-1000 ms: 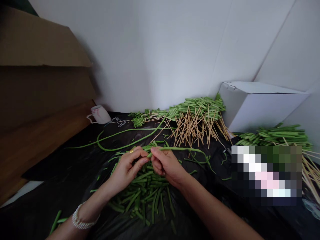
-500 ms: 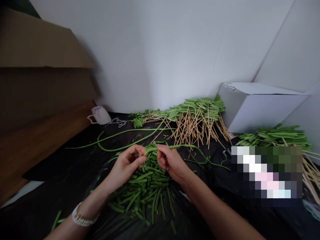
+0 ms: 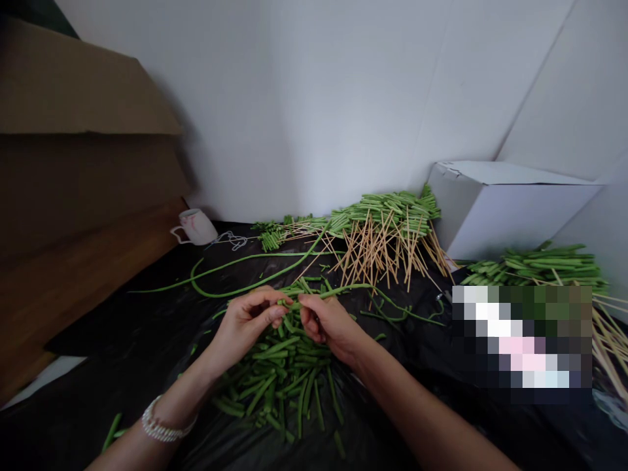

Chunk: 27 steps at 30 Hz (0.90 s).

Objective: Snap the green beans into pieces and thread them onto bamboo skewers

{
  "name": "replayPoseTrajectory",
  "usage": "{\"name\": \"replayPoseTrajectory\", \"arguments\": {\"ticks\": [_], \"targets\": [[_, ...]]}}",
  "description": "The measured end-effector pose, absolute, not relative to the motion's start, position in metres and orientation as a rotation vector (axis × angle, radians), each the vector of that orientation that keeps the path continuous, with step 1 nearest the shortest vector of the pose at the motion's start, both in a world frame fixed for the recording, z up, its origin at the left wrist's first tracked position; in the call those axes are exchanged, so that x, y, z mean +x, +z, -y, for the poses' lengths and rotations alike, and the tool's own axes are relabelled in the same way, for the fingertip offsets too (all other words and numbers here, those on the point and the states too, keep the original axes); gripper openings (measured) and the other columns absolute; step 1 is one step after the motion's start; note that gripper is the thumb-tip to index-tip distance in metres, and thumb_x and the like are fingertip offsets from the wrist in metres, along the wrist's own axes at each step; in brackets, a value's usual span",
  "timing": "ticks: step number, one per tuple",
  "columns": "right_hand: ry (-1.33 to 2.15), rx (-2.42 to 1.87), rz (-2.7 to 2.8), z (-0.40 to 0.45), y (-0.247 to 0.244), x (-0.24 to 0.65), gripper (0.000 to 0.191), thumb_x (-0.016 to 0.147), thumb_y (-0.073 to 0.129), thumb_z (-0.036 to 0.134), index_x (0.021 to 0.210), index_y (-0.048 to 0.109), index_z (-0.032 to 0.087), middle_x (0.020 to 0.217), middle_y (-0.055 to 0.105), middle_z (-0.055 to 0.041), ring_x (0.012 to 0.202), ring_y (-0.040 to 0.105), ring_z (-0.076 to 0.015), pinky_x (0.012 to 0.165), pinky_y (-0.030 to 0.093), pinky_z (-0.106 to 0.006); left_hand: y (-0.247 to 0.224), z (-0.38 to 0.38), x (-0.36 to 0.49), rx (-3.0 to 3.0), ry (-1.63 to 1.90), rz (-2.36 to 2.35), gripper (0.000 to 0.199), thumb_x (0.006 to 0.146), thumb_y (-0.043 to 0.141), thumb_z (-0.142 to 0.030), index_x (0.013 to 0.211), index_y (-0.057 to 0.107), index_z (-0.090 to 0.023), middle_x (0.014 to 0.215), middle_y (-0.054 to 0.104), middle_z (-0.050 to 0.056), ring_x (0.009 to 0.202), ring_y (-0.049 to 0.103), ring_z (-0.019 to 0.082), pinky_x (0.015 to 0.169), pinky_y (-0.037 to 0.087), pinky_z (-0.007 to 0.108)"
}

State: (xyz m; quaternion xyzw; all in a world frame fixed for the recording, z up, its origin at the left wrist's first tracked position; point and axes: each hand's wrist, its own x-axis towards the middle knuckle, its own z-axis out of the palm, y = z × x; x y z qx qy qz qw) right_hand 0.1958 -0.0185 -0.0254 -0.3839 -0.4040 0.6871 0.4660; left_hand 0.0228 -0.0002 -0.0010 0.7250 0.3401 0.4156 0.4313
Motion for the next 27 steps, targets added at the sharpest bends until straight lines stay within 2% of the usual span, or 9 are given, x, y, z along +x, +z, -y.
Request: {"name": "replayPoseTrajectory", "arguments": {"ticks": [3,6,9,12,14,19,23,27], "targets": [[1.678,-0.957,1.025,0.019,-0.026,0.195,0.044,0.081,0.056,0.048,0.048,0.048,0.020,0.037,0.032,0.0083,0.035,0.029,-0.0060,0.040,0.017,-0.023,0.000,-0.001,0.023,1.819,1.062,-0.875,0.021,0.084,0.067,-0.035,0.088,0.072,-0.016,0.073,0.060,0.001,0.057,0.052,0.011,0.057,0.044,0.023],[1.657,-0.957,1.055,0.020,-0.026,0.195,0.044,0.082,0.056,0.045,0.047,0.047,0.020,0.037,0.032,0.0082,0.035,0.029,-0.0062,0.039,0.019,-0.023,0.001,-0.005,0.020,1.757,1.145,-0.918,0.023,0.086,0.064,-0.038,0.087,0.069,-0.016,0.077,0.062,0.002,0.067,0.055,0.013,0.064,0.045,0.024],[1.608,-0.972,1.138,0.021,-0.027,0.194,0.042,0.083,0.056,0.042,0.049,0.049,0.020,0.038,0.034,0.0078,0.035,0.029,-0.0063,0.039,0.019,-0.023,0.001,-0.011,0.017,1.497,1.267,-0.867,0.023,0.089,0.060,-0.041,0.087,0.061,-0.018,0.075,0.058,0.000,0.068,0.054,0.012,0.063,0.044,0.023],[1.541,-0.993,1.271,0.023,-0.028,0.191,0.043,0.086,0.054,0.044,0.050,0.050,0.020,0.038,0.037,0.0069,0.035,0.031,-0.0068,0.039,0.021,-0.023,0.000,-0.012,0.016,1.362,1.116,-0.839,0.026,0.090,0.057,-0.044,0.087,0.055,-0.018,0.068,0.051,-0.004,0.050,0.041,0.007,0.046,0.031,0.018],[1.494,-1.016,1.325,0.024,-0.028,0.189,0.045,0.087,0.054,0.047,0.051,0.051,0.021,0.038,0.038,0.0064,0.036,0.033,-0.0075,0.039,0.022,-0.023,0.000,-0.010,0.017,1.460,0.934,-0.869,0.033,0.090,0.055,-0.049,0.084,0.057,-0.016,0.063,0.047,-0.005,0.047,0.032,0.006,0.044,0.022,0.019],[1.442,-1.014,1.311,0.024,-0.025,0.190,0.048,0.085,0.057,0.057,0.053,0.051,0.021,0.040,0.040,0.0058,0.037,0.033,-0.0076,0.039,0.023,-0.024,0.006,-0.003,0.019,1.732,0.638,-0.887,0.034,0.078,0.070,-0.046,0.074,0.064,-0.013,0.065,0.056,-0.001,0.061,0.045,0.010,0.057,0.035,0.023],[1.426,-0.947,1.184,0.019,-0.020,0.197,0.043,0.084,0.061,0.054,0.059,0.051,0.021,0.040,0.040,0.0077,0.036,0.032,-0.0068,0.039,0.022,-0.023,0.011,-0.004,0.015,1.770,0.632,-0.925,0.032,0.083,0.064,-0.043,0.068,0.068,-0.014,0.062,0.059,0.000,0.062,0.049,0.012,0.060,0.037,0.024],[1.464,-0.839,1.010,0.016,-0.017,0.202,0.037,0.079,0.069,0.044,0.062,0.046,0.021,0.045,0.044,0.0090,0.038,0.035,-0.0058,0.039,0.022,-0.021,0.017,-0.005,0.011,1.787,0.515,-0.878,0.030,0.086,0.061,-0.039,0.073,0.075,-0.016,0.066,0.062,0.002,0.066,0.052,0.014,0.060,0.036,0.025]]}}
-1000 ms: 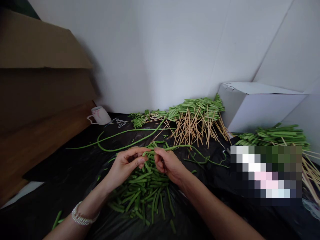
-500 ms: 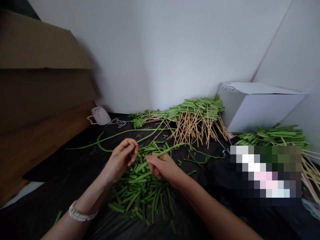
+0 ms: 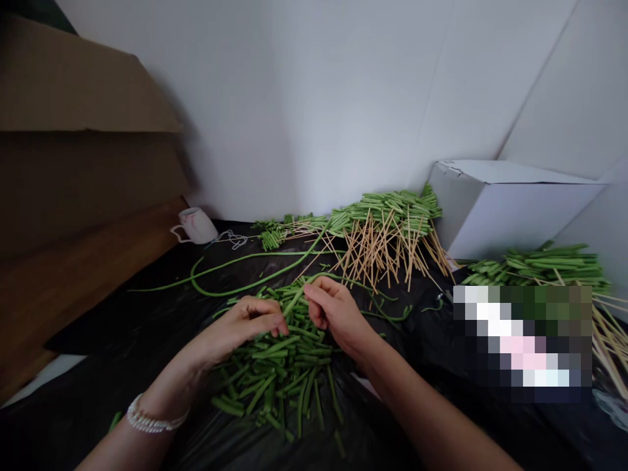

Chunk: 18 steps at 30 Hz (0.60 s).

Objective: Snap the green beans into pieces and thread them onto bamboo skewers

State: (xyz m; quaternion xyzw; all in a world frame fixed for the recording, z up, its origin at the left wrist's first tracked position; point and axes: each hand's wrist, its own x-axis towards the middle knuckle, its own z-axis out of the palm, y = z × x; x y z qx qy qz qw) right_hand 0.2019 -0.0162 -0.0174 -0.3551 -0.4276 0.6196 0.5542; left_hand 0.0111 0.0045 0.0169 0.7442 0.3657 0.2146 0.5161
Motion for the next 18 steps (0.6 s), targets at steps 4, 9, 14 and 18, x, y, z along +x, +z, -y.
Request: {"name": "replayPoseTrajectory", "arguments": {"ticks": [4,9,14,18], "targets": [[1.487,-0.929,1.078,0.018,-0.022,0.200,0.038,0.082,0.065,0.046,0.061,0.047,0.020,0.045,0.045,0.0082,0.038,0.037,-0.0056,0.038,0.022,-0.021,0.019,-0.002,0.011,1.731,0.454,-0.822,0.028,0.085,0.060,-0.035,0.072,0.077,-0.016,0.063,0.057,0.000,0.056,0.042,0.010,0.052,0.028,0.023],[1.594,-0.984,1.052,0.019,-0.024,0.197,0.037,0.079,0.066,0.054,0.072,0.058,0.018,0.046,0.048,0.0081,0.036,0.038,-0.0052,0.037,0.021,-0.019,0.018,-0.003,0.010,1.778,0.392,-0.734,0.023,0.085,0.061,-0.030,0.076,0.078,-0.016,0.065,0.057,0.000,0.061,0.045,0.010,0.056,0.033,0.022],[1.593,-0.901,0.999,0.018,-0.024,0.196,0.035,0.076,0.072,0.050,0.076,0.057,0.018,0.048,0.052,0.0078,0.036,0.040,-0.0043,0.037,0.024,-0.018,0.012,-0.003,0.013,1.658,0.391,-0.796,0.032,0.082,0.066,-0.045,0.086,0.075,-0.014,0.065,0.056,-0.001,0.058,0.042,0.009,0.054,0.031,0.022],[1.536,-0.912,1.050,0.021,-0.024,0.193,0.034,0.076,0.073,0.048,0.078,0.057,0.018,0.051,0.057,0.0064,0.038,0.045,-0.0049,0.038,0.028,-0.017,0.007,-0.003,0.015,1.569,0.486,-0.803,0.033,0.073,0.075,-0.045,0.080,0.070,-0.013,0.069,0.057,-0.001,0.061,0.044,0.010,0.058,0.033,0.022]]}}
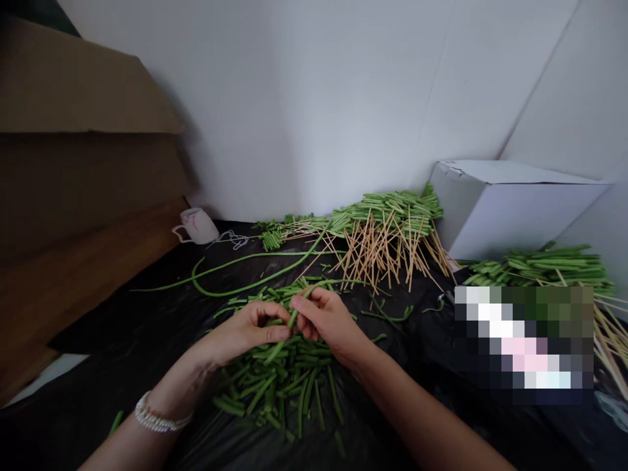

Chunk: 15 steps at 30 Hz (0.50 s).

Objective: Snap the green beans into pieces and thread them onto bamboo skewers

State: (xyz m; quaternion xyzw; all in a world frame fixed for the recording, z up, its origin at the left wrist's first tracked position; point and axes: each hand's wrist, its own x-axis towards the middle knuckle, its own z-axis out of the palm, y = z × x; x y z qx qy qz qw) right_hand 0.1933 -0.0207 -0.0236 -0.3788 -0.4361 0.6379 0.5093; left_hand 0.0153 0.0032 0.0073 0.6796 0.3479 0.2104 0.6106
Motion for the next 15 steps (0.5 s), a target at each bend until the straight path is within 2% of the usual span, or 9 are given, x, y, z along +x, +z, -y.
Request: {"name": "replayPoseTrajectory", "arguments": {"ticks": [3,9,15], "targets": [[1.515,-0.866,0.977,0.023,-0.020,0.192,0.031,0.075,0.075,0.045,0.082,0.057,0.020,0.054,0.059,0.0068,0.039,0.045,-0.0052,0.037,0.028,-0.017,0.005,-0.004,0.016,1.559,0.543,-0.831,0.031,0.073,0.077,-0.042,0.078,0.067,-0.013,0.068,0.056,-0.002,0.062,0.043,0.010,0.059,0.033,0.022],[1.534,-0.745,0.888,0.023,-0.010,0.195,0.029,0.070,0.077,0.035,0.071,0.053,0.020,0.058,0.059,0.0066,0.039,0.041,-0.0037,0.037,0.024,-0.018,0.000,-0.003,0.020,1.433,0.820,-0.867,0.030,0.074,0.076,-0.041,0.082,0.066,-0.014,0.070,0.056,-0.002,0.060,0.042,0.008,0.055,0.031,0.020],[1.488,-0.741,0.910,0.023,-0.016,0.192,0.027,0.073,0.076,0.034,0.073,0.053,0.020,0.058,0.059,0.0073,0.040,0.042,-0.0040,0.038,0.024,-0.017,-0.008,-0.003,0.027,1.155,0.925,-0.813,0.035,0.071,0.080,-0.042,0.083,0.065,-0.012,0.058,0.046,-0.006,0.046,0.023,0.003,0.044,0.014,0.019]]}}
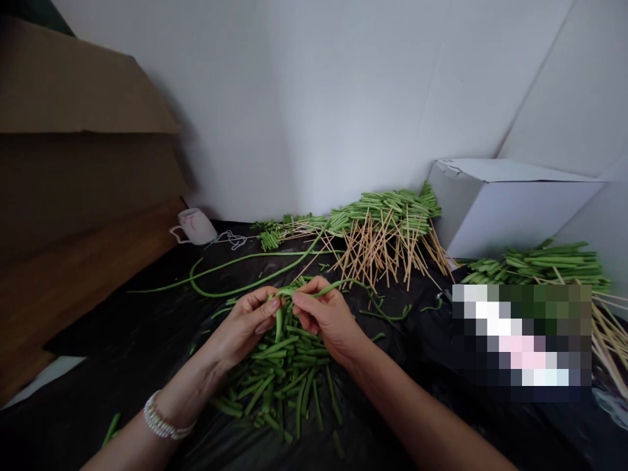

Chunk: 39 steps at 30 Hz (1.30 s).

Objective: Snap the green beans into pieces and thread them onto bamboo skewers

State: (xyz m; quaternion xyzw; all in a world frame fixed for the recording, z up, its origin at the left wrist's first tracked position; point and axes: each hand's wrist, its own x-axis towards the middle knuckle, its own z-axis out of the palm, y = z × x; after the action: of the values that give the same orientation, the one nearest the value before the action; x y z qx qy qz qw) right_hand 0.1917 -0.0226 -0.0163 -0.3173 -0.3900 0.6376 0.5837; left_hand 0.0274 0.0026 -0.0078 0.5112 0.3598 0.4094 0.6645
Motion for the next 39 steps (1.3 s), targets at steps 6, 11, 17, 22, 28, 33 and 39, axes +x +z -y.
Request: {"name": "replayPoseTrajectory", "arguments": {"ticks": [6,11,17,22,28,33,39], "targets": [[1.411,-0.770,0.952,0.020,-0.025,0.188,0.025,0.075,0.075,0.035,0.079,0.055,0.021,0.060,0.062,0.0061,0.042,0.044,-0.0046,0.039,0.026,-0.017,-0.015,-0.003,0.033,1.023,1.025,-0.747,0.031,0.071,0.082,-0.035,0.078,0.062,-0.012,0.061,0.051,-0.006,0.043,0.025,0.000,0.042,0.017,0.015],[1.330,-0.821,0.993,0.020,-0.028,0.186,0.023,0.074,0.075,0.036,0.079,0.058,0.021,0.060,0.064,0.0050,0.042,0.045,-0.0056,0.038,0.026,-0.018,-0.017,-0.002,0.035,0.954,1.058,-0.710,0.027,0.073,0.081,-0.031,0.074,0.061,-0.011,0.060,0.051,-0.005,0.043,0.026,0.000,0.041,0.021,0.013],[1.318,-0.898,1.126,0.028,-0.029,0.176,0.020,0.071,0.075,0.033,0.073,0.060,0.020,0.060,0.065,0.0032,0.044,0.048,-0.0070,0.041,0.031,-0.020,-0.008,-0.011,0.026,0.850,1.133,-0.669,0.023,0.076,0.079,-0.027,0.080,0.063,-0.011,0.054,0.039,-0.009,0.041,0.021,0.000,0.038,0.019,0.011],[1.386,-0.926,1.164,0.030,-0.027,0.177,0.020,0.071,0.073,0.035,0.080,0.066,0.019,0.064,0.065,0.0019,0.045,0.049,-0.0074,0.041,0.031,-0.020,0.006,-0.017,0.016,0.707,1.070,-0.587,0.020,0.075,0.072,-0.026,0.075,0.056,-0.013,0.070,0.051,-0.002,0.052,0.042,0.004,0.042,0.030,0.013],[1.382,-0.902,1.097,0.025,-0.026,0.183,0.028,0.071,0.075,0.038,0.083,0.058,0.021,0.064,0.066,0.0028,0.045,0.050,-0.0080,0.039,0.032,-0.019,-0.001,-0.010,0.019,1.303,0.940,-0.866,0.024,0.088,0.061,-0.039,0.080,0.060,-0.016,0.060,0.049,-0.004,0.044,0.029,0.005,0.041,0.020,0.016],[1.409,-0.850,1.078,0.023,-0.023,0.188,0.026,0.072,0.076,0.039,0.080,0.060,0.020,0.062,0.064,0.0025,0.045,0.051,-0.0085,0.039,0.034,-0.019,0.002,-0.008,0.018,1.660,0.795,-0.865,0.025,0.082,0.068,-0.039,0.075,0.068,-0.015,0.074,0.063,0.002,0.070,0.052,0.013,0.063,0.039,0.021],[1.473,-0.788,0.842,0.018,-0.020,0.196,0.029,0.070,0.079,0.040,0.074,0.058,0.020,0.058,0.063,0.0034,0.043,0.047,-0.0066,0.039,0.030,-0.018,0.006,-0.008,0.012,1.563,0.644,-0.876,0.026,0.077,0.073,-0.041,0.074,0.068,-0.016,0.062,0.056,-0.002,0.054,0.044,0.009,0.053,0.032,0.021]]}}
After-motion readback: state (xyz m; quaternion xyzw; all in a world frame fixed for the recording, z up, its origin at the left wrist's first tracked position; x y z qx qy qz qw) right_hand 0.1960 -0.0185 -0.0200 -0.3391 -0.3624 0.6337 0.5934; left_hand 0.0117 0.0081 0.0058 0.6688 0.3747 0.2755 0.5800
